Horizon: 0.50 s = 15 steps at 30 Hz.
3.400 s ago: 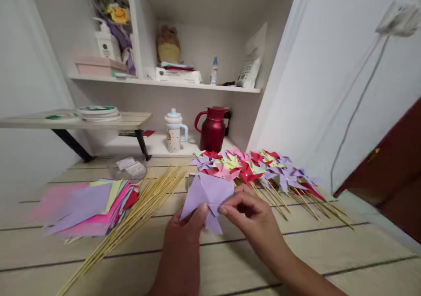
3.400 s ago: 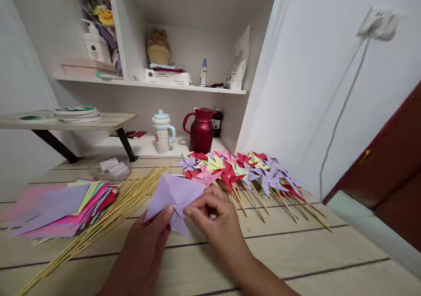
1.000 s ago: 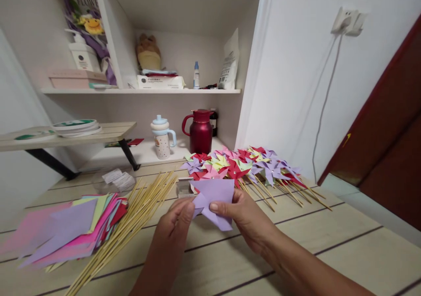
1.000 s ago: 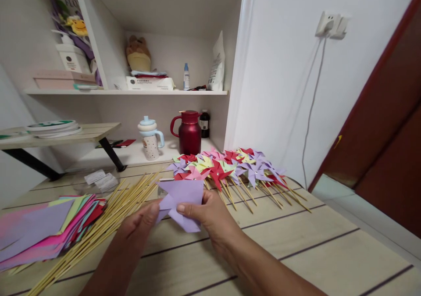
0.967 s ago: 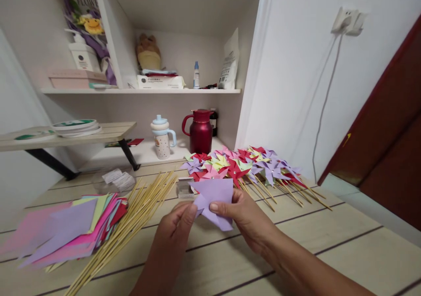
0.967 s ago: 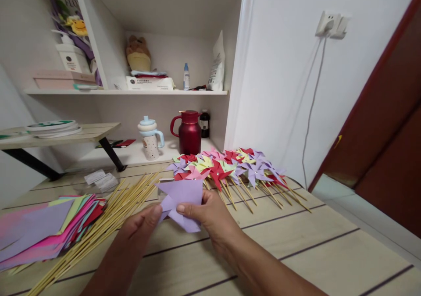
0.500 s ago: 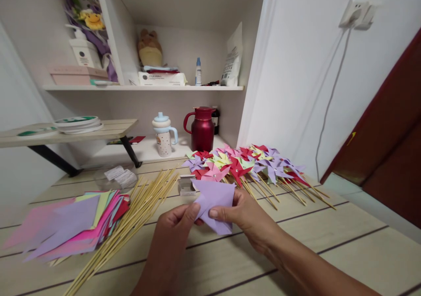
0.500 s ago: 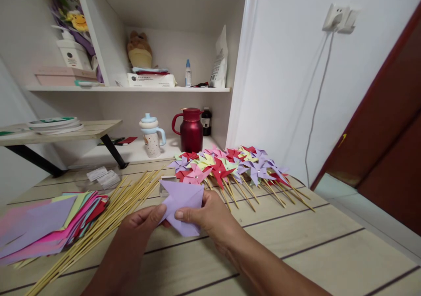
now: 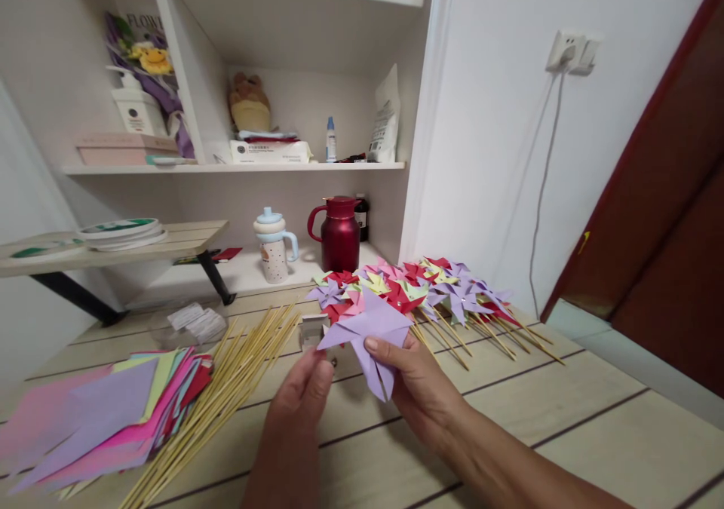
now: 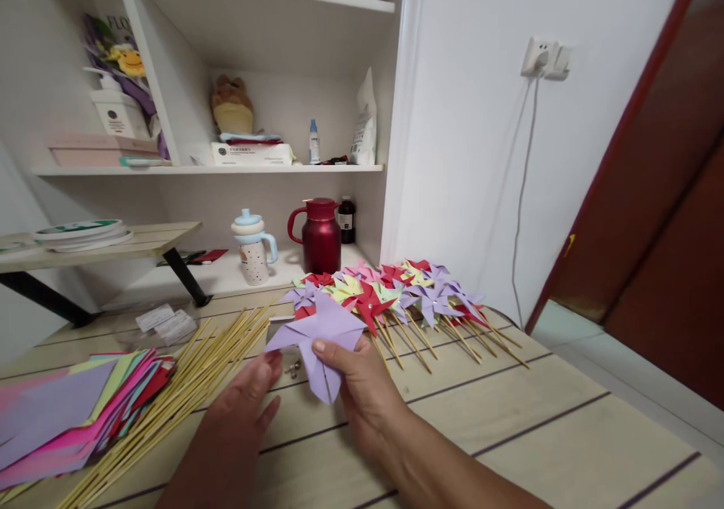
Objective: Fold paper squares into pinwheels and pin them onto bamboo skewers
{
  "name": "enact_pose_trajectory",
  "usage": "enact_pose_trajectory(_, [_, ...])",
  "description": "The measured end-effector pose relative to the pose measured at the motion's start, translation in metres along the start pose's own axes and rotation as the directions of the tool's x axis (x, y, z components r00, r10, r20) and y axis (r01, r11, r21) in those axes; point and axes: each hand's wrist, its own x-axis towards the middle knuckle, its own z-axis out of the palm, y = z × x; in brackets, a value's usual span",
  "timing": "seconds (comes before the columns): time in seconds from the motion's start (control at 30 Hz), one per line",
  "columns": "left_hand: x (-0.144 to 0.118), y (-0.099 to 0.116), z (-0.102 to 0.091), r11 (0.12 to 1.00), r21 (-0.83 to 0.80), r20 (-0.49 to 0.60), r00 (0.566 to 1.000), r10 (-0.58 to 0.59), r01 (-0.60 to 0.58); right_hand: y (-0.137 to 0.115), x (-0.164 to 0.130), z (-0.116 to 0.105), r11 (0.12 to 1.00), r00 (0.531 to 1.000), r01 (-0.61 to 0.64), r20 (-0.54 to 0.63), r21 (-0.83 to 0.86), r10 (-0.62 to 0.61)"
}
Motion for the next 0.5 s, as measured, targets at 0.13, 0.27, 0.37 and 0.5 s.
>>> enact_pose_trajectory(0.13, [-0.011,-0.009,0.013,0.997,-0.032,0.058,0.996,-0.064,0.065,0.006,-0.004,0.003,0.998,0.998,-0.047,0.037,0.034,0.045])
enact_pose_trajectory(0.27, [-0.012,-0.018,0.015,0.979,-0.153,0.091,0.989,-0.118,0.131,0.013,-0.012,0.007,0.996,0.994,-0.091,0.065,0.016,0.090])
enact_pose_trajectory(0.37, [-0.013,-0.020,0.014,0.968,-0.179,0.111,0.982,-0.155,0.173,0.016,-0.015,0.008,0.995,0.993,-0.095,0.076,0.008,0.095])
enact_pose_trajectory(0.5, [-0.020,-0.016,0.014,0.962,-0.215,0.173,0.976,-0.133,0.170,0.017,-0.015,0.007,0.993,0.991,-0.115,0.065,0.011,0.114])
